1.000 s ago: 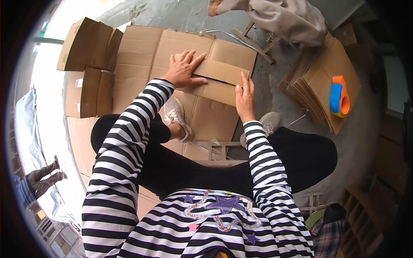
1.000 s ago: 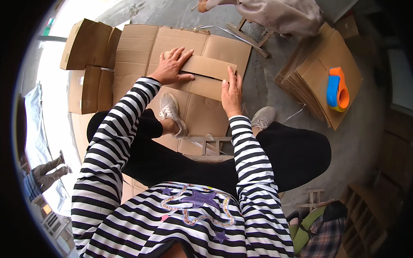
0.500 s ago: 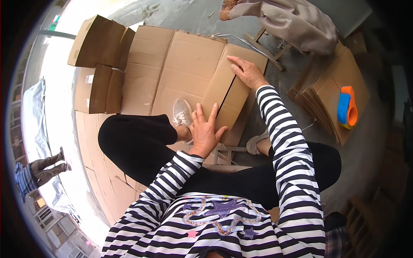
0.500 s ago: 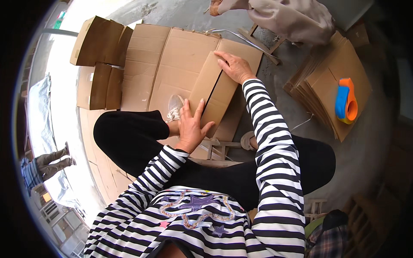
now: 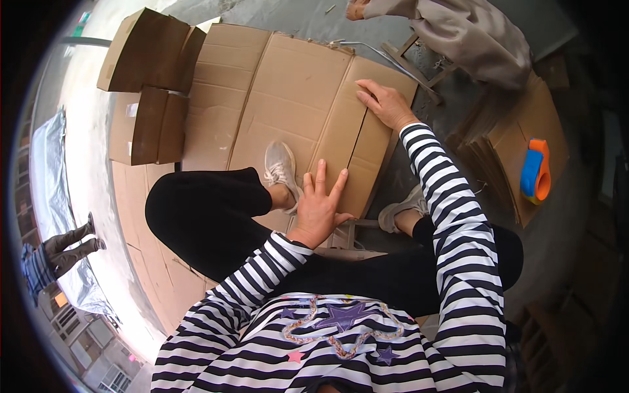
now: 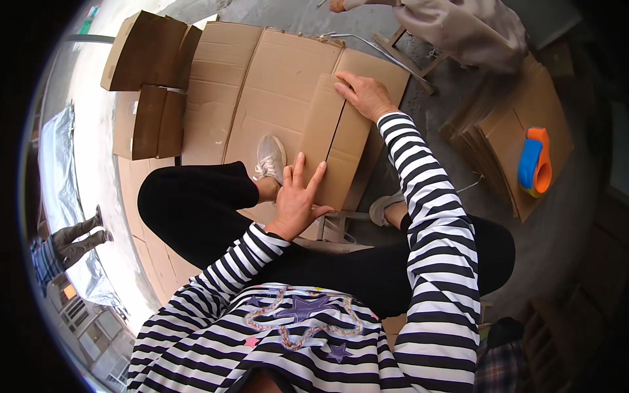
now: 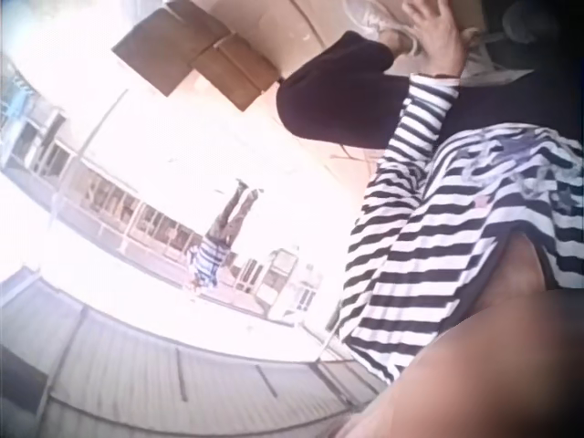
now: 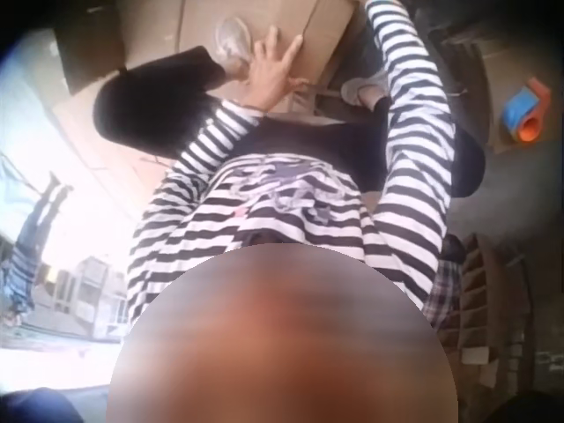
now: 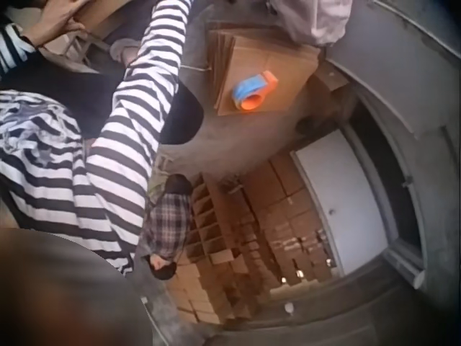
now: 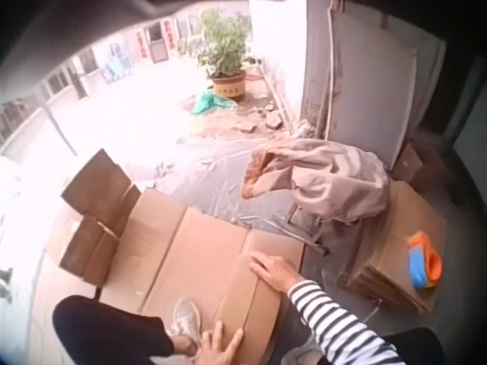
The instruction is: The recorder is folding flat cardboard pieces into boxes and sealing them with tape.
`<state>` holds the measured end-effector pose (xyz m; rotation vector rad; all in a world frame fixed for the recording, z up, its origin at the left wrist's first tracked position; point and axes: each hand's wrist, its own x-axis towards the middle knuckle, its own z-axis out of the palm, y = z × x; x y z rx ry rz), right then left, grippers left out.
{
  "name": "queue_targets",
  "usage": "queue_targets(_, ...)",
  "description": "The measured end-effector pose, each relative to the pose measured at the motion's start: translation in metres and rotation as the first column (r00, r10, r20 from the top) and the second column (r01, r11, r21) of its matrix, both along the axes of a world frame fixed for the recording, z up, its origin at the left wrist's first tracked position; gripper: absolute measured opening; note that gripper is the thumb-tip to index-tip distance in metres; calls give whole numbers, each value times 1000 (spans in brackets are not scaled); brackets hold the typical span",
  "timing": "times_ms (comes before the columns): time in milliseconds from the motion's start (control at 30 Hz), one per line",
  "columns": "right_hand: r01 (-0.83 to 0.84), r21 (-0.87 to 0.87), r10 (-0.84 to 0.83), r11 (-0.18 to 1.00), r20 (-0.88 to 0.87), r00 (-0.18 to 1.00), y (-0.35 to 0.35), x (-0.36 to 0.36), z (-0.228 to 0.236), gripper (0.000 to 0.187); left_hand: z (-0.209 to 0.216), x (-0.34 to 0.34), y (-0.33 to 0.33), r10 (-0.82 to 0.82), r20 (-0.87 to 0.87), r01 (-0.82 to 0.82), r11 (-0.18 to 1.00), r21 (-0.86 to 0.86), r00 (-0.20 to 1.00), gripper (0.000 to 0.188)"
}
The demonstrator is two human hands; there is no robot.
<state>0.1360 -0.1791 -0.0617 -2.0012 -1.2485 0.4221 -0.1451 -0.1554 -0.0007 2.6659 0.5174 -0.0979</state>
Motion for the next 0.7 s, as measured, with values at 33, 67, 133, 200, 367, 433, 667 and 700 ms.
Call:
queue_targets(33,3,-39,-2,999,7,1000,1,2,0,32,-1,0,2,2,-1,-2,1000,-3,1000,90)
queue_targets(67,6,-79,-5,997,14,1000,1,3,0,30,-1,1,3,-45,-5,45,999,0,999,91)
queue_targets(133,12,-40,-11,999,35,999,1,1,-1,27,-3,0,4,-91,-5,91,996,1,996,93)
queue_targets(200,15,-1,-15,1000,45,999,0,-2,0,24,-3,-9,3,-107,16,106,994,17,994,91)
queue_targets(367,45,54,-53,998,152,987,-3,-11,2,16,-8,-13,-2,-114,38,112,992,63,993,91)
queue_targets(433,62,55,-72,997,190,979,-2,-10,-6,15,-7,-7,-2,-123,12,121,989,79,992,91)
queue_targets(667,94,-11,-84,996,352,932,4,-17,-13,14,10,3,-8,-35,-155,38,999,17,987,86)
queue_targets(700,103,17,-102,995,373,922,5,-15,-14,15,8,5,-9,-16,-180,18,1000,12,984,86)
